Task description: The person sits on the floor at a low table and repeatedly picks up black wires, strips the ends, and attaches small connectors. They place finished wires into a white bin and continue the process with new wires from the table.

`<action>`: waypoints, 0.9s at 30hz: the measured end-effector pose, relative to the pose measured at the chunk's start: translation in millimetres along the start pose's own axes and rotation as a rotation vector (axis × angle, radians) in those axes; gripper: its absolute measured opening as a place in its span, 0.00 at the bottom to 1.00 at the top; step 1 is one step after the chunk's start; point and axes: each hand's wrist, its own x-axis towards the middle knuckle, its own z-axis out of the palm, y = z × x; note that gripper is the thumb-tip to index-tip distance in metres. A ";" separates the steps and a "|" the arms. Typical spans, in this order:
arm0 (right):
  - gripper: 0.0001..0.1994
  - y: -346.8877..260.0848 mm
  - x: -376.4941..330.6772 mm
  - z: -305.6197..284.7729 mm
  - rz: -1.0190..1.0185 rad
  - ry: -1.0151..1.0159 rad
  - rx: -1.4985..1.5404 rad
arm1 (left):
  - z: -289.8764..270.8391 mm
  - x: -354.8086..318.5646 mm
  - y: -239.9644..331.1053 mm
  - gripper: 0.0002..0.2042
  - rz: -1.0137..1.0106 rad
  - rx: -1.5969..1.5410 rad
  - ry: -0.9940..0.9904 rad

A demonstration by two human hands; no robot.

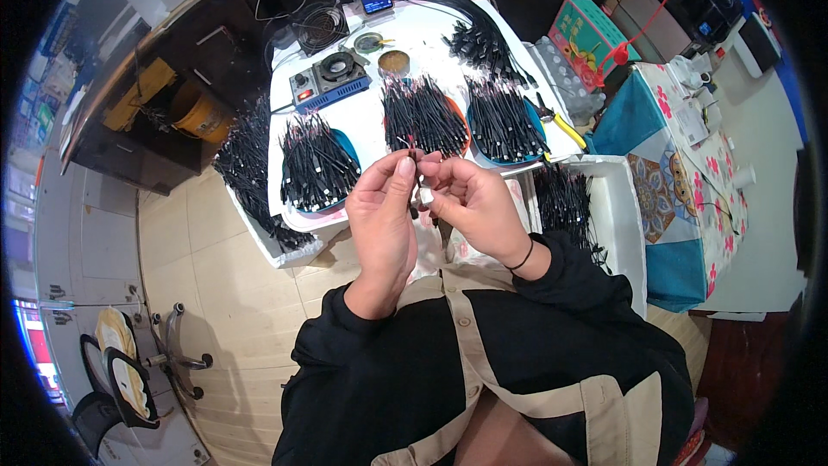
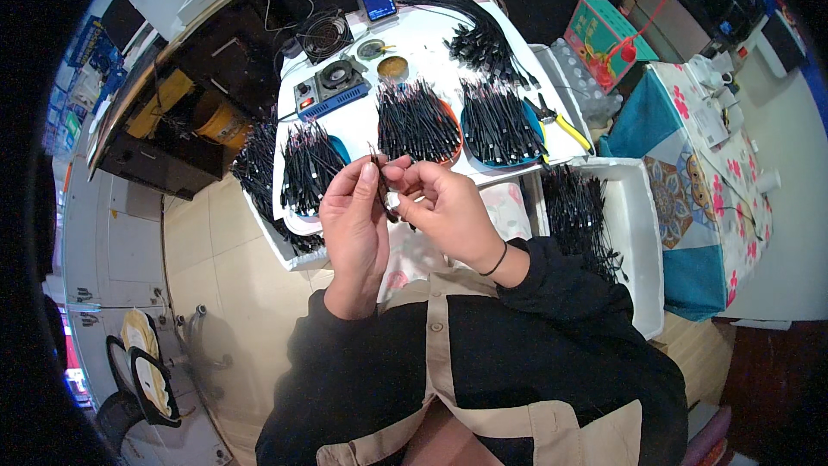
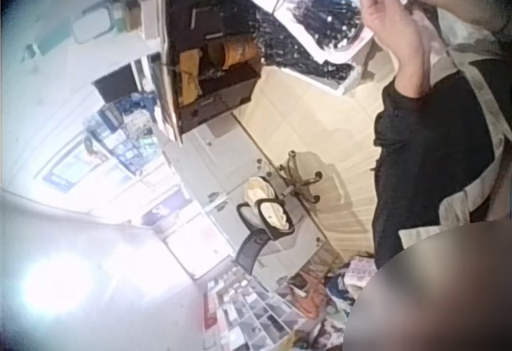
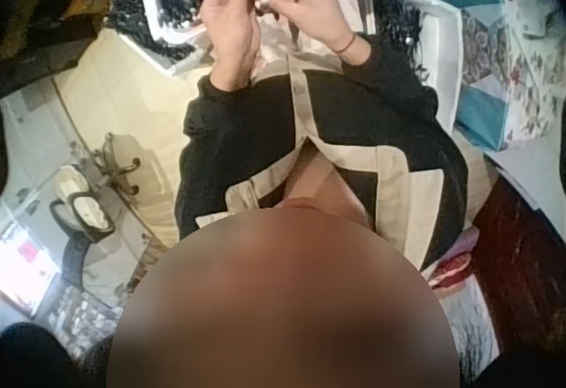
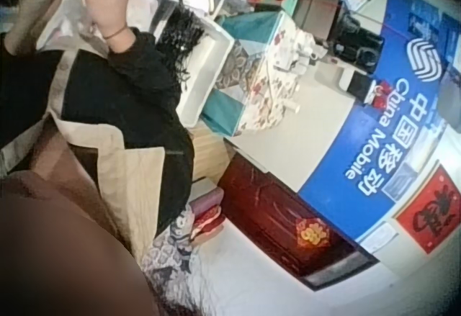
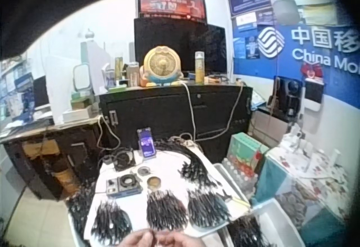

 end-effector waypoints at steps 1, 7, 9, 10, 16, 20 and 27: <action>0.09 0.0 0.0 -0.1 -0.007 -0.006 -0.005 | -0.7 0.7 -1.2 0.09 0.003 0.019 0.008; 0.10 -26.2 4.1 -23.5 -0.114 -0.036 -0.243 | -1.6 2.0 -4.5 0.09 0.016 0.091 0.035; 0.11 -32.6 14.6 -28.3 -0.162 0.001 -0.204 | -0.1 2.9 -5.3 0.09 0.010 0.114 0.030; 0.09 -34.5 18.7 -29.5 -0.189 -0.002 -0.180 | 0.4 3.0 -5.1 0.09 -0.002 0.116 0.013; 0.06 -30.0 28.8 -32.5 -0.150 -0.046 -0.173 | -0.6 4.2 -2.8 0.09 -0.115 0.088 -0.065; 0.07 -16.8 30.8 -37.8 0.055 -0.119 0.289 | 1.4 5.2 -7.2 0.08 -0.190 -0.025 -0.072; 0.07 -6.8 24.9 -44.4 0.179 -0.185 0.585 | -2.9 10.7 -9.5 0.09 -0.433 -0.191 -0.181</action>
